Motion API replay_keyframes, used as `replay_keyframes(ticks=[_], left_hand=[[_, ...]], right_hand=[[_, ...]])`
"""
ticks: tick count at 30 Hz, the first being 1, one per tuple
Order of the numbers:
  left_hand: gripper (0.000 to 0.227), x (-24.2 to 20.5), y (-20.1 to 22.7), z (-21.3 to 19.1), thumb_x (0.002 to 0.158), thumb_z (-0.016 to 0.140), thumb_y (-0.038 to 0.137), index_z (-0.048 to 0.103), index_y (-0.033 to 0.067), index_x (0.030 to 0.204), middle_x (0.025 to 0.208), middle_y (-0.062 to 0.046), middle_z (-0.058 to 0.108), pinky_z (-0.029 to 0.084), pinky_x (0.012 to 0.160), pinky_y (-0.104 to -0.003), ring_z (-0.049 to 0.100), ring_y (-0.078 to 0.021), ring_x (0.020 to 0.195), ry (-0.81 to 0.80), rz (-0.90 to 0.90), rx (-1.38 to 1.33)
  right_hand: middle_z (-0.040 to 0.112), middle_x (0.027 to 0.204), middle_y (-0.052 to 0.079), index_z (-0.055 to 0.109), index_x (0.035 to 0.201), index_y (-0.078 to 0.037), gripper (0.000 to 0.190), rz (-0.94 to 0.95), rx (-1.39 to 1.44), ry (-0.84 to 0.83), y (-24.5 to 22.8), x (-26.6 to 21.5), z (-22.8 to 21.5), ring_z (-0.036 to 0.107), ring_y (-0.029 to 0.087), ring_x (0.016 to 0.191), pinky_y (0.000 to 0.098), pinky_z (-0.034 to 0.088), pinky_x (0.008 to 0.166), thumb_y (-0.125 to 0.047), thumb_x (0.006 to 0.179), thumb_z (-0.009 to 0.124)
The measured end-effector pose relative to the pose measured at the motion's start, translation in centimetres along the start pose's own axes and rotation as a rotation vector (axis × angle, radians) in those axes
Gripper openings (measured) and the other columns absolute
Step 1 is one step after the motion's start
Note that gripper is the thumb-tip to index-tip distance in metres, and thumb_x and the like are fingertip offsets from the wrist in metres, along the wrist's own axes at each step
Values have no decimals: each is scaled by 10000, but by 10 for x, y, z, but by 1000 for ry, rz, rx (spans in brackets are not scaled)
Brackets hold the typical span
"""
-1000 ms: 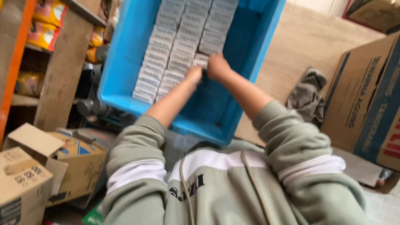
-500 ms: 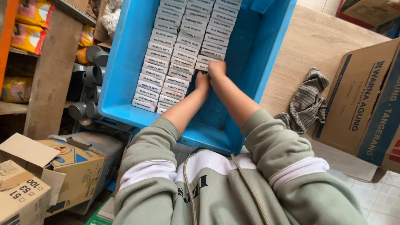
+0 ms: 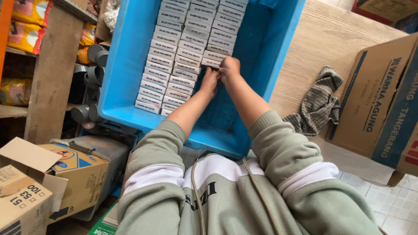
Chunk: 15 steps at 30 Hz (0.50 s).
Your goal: The person picks up small boxes from a cardboard container, wipes them with a cloth, and places them into rows inside a blue plastic crate.
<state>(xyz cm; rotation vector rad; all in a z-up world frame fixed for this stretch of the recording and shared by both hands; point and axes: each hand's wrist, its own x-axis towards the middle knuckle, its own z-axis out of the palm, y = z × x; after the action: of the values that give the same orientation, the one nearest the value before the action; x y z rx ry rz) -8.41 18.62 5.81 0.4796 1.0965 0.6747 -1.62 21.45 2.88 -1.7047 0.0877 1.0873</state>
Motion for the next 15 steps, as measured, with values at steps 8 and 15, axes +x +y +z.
replay_keyframes(ticks=[8, 15], left_hand=[[658, 5, 4, -5, 965, 573, 216, 208, 44, 1486, 1458, -261, 364, 373, 1048, -595, 492, -405, 1274, 100, -17, 157], [598, 8, -1, -11, 929, 597, 270, 363, -23, 1396, 1157, -205, 606, 531, 918, -439, 641, -307, 1097, 221, -41, 340]], right_hand=[[663, 959, 255, 656, 1017, 48, 454, 18, -301, 21, -19, -38, 4, 646, 370, 957, 490, 513, 742, -20, 568, 681], [555, 1353, 170, 323, 1450, 110, 796, -135, -332, -123, -42, -78, -11, 426, 169, 1309, 246, 384, 1056, -144, 781, 672]])
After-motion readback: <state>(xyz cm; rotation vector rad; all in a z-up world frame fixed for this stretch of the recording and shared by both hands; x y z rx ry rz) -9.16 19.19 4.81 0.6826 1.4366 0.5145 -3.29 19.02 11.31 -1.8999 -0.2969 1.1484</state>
